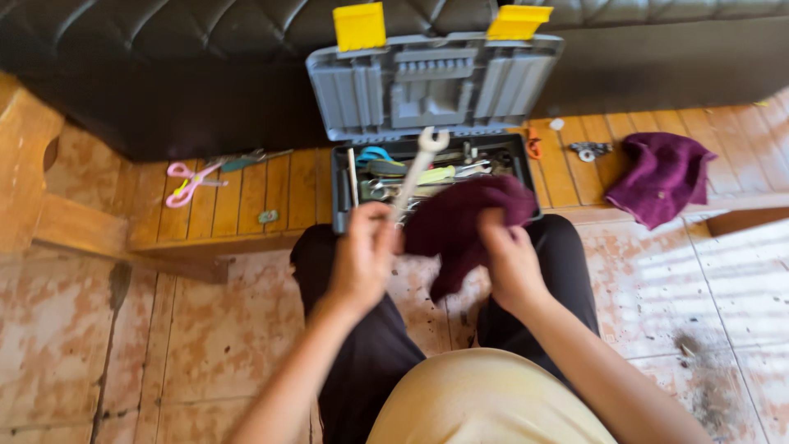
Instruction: The person sits on the floor and wipes various tools including screwdrivers, wrenches, and pliers with a purple cloth. The person places the cleaned tools into a toolbox and closes it.
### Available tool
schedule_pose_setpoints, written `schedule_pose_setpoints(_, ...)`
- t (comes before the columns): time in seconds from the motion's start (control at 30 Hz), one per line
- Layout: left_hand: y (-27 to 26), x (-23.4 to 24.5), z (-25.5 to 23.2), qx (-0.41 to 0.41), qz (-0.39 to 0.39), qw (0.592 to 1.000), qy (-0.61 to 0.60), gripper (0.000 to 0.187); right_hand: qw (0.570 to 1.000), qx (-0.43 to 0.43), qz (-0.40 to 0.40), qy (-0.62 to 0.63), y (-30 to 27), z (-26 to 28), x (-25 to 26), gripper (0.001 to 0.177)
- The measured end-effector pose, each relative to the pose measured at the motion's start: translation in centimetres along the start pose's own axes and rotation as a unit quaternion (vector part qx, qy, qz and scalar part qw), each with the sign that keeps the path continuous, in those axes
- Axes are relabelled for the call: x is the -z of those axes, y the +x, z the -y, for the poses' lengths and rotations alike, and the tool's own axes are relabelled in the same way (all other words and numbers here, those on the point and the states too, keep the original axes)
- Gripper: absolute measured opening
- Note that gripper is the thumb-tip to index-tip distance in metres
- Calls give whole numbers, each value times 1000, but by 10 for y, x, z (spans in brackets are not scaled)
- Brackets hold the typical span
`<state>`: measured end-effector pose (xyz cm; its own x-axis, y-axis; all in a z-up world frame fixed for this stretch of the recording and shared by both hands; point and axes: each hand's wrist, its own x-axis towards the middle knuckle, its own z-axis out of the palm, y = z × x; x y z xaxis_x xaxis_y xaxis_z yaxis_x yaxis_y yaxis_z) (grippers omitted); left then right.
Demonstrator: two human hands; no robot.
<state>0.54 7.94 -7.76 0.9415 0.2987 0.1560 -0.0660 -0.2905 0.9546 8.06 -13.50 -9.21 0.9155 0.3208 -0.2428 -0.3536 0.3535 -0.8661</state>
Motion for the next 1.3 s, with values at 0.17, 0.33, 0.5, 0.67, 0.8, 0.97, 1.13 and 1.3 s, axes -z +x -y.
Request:
schedule_pose_setpoints(0.17,-24,-69,-45,-94,-2,992,-82,21,996,68,41,28,2,43,-32,20)
schedule_pose_setpoints(0.33,-42,-65,-63,-51,31,996,-58,17,990,6,17,139,17,79,-29,15)
schedule_pose_setpoints(0.5,-47,-52,-77,-19,48,997,-52,16,981,-7,-9,192,7,80,-38,14)
schedule_pose_setpoints(0.67,-52,-49,-89,-37,55,994,-88,16,993,63,-14,104,6,90,-31,17)
schedule_pose_setpoints(0.8,-55,-43,-100,-13,75,994,-81,15,995,40,42,81,17,104,-14,21)
schedule_pose_setpoints(0.97,-54,-24,-103,17,141,987,-80,15,994,17,103,16,34,115,12,30)
schedule_pose_setpoints(1.13,-51,-21,-106,43,131,989,-61,15,993,64,85,-50,35,112,20,29)
schedule_pose_setpoints(1.3,-50,-33,-108,29,111,992,-58,14,995,82,25,54,24,114,-3,30)
